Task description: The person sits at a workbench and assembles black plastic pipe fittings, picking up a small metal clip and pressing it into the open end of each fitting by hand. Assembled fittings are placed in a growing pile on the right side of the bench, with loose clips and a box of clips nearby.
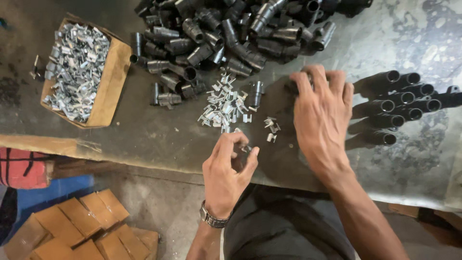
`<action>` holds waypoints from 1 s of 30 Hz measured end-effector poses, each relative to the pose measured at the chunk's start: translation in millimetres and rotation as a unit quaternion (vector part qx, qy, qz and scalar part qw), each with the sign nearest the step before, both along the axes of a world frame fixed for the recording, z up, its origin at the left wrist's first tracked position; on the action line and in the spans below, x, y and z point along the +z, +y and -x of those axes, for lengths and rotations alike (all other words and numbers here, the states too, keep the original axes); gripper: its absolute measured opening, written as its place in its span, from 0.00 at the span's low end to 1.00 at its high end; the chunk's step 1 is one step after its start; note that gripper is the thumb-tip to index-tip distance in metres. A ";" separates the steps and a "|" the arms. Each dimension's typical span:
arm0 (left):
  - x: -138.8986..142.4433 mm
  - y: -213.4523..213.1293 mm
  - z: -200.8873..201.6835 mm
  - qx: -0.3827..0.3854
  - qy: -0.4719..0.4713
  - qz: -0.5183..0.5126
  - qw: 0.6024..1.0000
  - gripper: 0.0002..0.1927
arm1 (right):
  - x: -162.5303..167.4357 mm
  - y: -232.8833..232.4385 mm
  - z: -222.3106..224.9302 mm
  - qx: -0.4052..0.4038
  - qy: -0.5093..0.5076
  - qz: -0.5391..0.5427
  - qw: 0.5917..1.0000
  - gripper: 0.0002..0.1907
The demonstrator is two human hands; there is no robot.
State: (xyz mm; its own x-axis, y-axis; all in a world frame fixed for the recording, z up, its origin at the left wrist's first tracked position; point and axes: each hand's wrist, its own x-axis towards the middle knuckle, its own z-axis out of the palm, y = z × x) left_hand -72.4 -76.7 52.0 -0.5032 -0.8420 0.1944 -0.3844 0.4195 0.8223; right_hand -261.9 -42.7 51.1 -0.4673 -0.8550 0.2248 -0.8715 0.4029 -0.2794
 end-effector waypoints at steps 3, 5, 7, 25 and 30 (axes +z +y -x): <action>-3.1 -1.0 -6.8 0.000 0.019 -0.056 0.998 0.10 | 7.8 21.0 -11.9 0.061 -0.001 0.030 0.998 0.21; -4.0 -1.7 -8.0 0.002 0.028 -0.060 0.998 0.10 | 8.5 30.4 -14.0 0.092 -0.018 0.066 0.993 0.23; -3.1 -2.7 -7.7 0.002 0.044 -0.075 0.996 0.11 | 6.2 34.2 -10.3 0.102 -0.042 0.109 0.988 0.23; 5.1 10.6 4.7 -0.056 0.108 -0.169 0.978 0.13 | -5.6 78.8 -15.3 0.117 -0.261 0.161 0.945 0.26; 0.4 21.7 8.1 -0.076 0.074 -0.172 0.979 0.12 | -22.8 104.8 -26.2 0.040 -0.539 0.303 0.784 0.19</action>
